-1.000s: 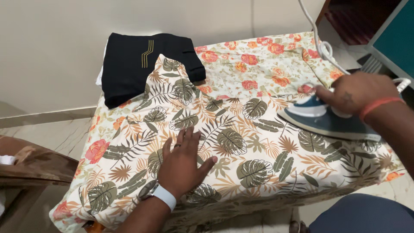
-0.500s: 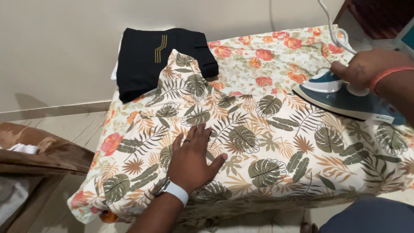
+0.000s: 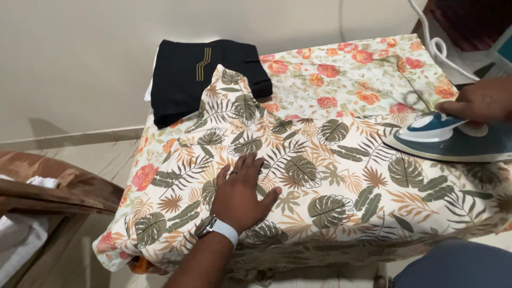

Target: The person irons a patterned shirt on a table, smoothing the fabric with one hand while using an electric iron with the other. They repeatedly adjust the shirt's position and fold the collar before continuing to iron the main body of the garment.

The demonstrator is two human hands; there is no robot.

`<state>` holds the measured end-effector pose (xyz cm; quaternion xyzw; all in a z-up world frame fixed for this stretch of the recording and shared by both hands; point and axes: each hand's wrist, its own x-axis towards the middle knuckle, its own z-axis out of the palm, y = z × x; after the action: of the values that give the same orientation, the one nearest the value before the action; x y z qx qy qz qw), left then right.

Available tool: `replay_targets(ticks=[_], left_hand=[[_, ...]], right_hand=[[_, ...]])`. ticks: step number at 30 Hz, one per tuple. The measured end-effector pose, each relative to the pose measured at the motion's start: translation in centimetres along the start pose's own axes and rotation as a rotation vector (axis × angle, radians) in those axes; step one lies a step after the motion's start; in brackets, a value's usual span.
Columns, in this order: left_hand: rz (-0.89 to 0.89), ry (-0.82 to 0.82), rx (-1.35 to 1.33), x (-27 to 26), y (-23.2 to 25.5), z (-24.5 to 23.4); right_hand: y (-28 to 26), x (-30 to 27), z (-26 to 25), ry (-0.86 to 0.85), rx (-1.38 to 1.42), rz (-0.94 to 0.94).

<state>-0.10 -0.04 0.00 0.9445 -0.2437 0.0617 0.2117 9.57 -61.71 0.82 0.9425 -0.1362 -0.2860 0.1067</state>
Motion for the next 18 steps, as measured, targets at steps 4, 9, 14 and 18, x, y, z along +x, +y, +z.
replay_targets(ticks=[4,9,14,18], left_hand=[[-0.003,-0.005,0.001,0.0,0.1,-0.1],[-0.020,-0.005,-0.002,0.0,0.1,0.0],[-0.026,-0.005,-0.014,-0.1,0.1,0.0],[-0.017,0.002,-0.012,-0.1,0.2,0.0]], right_hand=[[-0.3,-3.7,0.6,0.032,0.014,0.013],[-0.3,-6.0,2.2,0.004,-0.059,0.071],[0.2,-7.5,3.4,-0.015,-0.103,0.085],[0.8,-7.7,3.7,0.013,-0.133,0.000]])
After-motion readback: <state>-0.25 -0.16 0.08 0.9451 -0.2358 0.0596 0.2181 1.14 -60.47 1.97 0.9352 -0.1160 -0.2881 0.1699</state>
